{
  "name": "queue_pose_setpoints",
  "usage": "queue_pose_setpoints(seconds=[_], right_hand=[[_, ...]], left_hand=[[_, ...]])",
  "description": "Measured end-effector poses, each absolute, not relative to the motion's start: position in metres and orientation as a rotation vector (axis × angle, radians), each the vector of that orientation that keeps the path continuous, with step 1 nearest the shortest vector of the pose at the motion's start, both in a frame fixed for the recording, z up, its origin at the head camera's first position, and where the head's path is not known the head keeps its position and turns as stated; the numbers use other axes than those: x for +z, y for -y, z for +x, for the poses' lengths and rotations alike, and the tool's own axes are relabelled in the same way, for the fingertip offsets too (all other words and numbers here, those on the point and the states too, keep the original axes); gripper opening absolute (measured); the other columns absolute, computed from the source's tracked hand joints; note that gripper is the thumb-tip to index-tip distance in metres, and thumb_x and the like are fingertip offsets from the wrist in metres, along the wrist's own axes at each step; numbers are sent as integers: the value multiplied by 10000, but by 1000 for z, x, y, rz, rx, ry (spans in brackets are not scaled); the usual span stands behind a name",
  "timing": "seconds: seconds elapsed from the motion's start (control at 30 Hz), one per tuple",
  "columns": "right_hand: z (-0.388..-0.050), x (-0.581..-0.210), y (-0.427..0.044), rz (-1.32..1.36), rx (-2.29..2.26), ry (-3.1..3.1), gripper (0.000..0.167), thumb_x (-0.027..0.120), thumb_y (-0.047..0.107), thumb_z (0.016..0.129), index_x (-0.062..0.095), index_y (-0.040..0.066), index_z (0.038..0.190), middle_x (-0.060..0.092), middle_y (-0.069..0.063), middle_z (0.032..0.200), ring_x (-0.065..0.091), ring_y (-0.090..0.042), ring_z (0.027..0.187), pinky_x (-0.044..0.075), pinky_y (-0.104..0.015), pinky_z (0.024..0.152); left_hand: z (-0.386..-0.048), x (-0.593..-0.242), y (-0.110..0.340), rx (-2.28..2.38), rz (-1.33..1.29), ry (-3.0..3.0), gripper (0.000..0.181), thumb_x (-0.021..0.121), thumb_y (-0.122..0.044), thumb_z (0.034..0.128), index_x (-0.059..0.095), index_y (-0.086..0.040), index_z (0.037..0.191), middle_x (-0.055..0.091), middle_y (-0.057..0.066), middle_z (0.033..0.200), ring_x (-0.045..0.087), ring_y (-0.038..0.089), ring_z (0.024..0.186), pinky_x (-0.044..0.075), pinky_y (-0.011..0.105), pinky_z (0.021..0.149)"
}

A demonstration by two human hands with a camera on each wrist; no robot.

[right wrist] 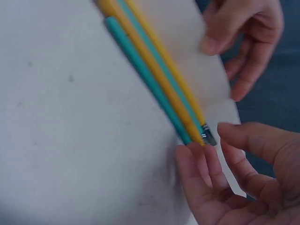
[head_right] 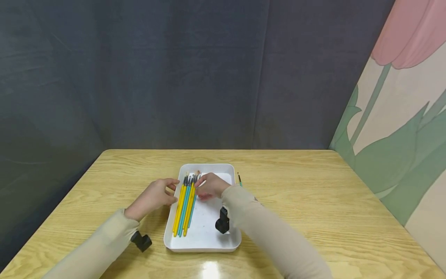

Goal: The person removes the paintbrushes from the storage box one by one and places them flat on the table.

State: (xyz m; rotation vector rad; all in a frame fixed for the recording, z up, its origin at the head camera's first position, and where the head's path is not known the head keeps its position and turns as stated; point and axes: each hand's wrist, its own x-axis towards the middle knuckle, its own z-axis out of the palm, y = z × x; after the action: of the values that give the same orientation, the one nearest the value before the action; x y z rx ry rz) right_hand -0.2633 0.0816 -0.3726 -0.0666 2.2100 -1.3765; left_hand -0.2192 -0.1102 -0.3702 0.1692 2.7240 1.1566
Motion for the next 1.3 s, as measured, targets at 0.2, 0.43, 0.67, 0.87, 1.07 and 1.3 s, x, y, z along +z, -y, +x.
queue_pose_setpoints(seconds=[0.2,0.43,0.67,0.87,1.07,1.3], right_hand=[[-262,-379,-71,9,-1330,-2314,147,670,-35,824,605,8,948,565,-62,730,551,-143,616,553,-242,607],[-261,-383,-66,42,-1318,-2377,163,686,-61,797,577,25,881,557,-68,698,540,-141,591,534,-220,555],[-262,-382,-62,53,-1273,-2414,189,684,-79,779,555,27,869,538,-69,716,533,-143,571,539,-233,547],[-267,-385,-57,28,-1147,-2485,218,716,-47,773,533,57,829,531,-66,741,538,-161,582,530,-241,525],[-271,-389,-53,-10,-1047,-2540,272,757,-48,748,516,53,825,538,-81,815,567,-175,606,536,-250,521],[-271,-386,-53,-22,-1056,-2517,267,722,-115,726,515,36,804,532,-85,771,585,-174,536,547,-257,519]], left_hand=[[-219,-370,110,1144,168,-2720,571,709,-6,811,530,4,1353,608,164,1159,618,144,736,535,273,643],[-220,-370,111,1151,167,-2715,580,707,3,805,526,7,1356,606,166,1164,614,143,739,530,268,635],[-219,-370,110,1159,172,-2714,582,700,15,803,521,13,1356,606,166,1164,622,143,756,531,268,629],[-219,-369,109,1154,172,-2715,584,707,13,799,525,14,1354,611,160,1160,618,144,758,530,267,632],[-220,-369,110,1148,165,-2701,587,707,10,805,519,11,1361,609,155,1167,620,147,776,535,269,643],[-220,-370,110,1151,177,-2709,581,710,8,802,526,15,1353,614,151,1142,614,148,769,530,269,643]])
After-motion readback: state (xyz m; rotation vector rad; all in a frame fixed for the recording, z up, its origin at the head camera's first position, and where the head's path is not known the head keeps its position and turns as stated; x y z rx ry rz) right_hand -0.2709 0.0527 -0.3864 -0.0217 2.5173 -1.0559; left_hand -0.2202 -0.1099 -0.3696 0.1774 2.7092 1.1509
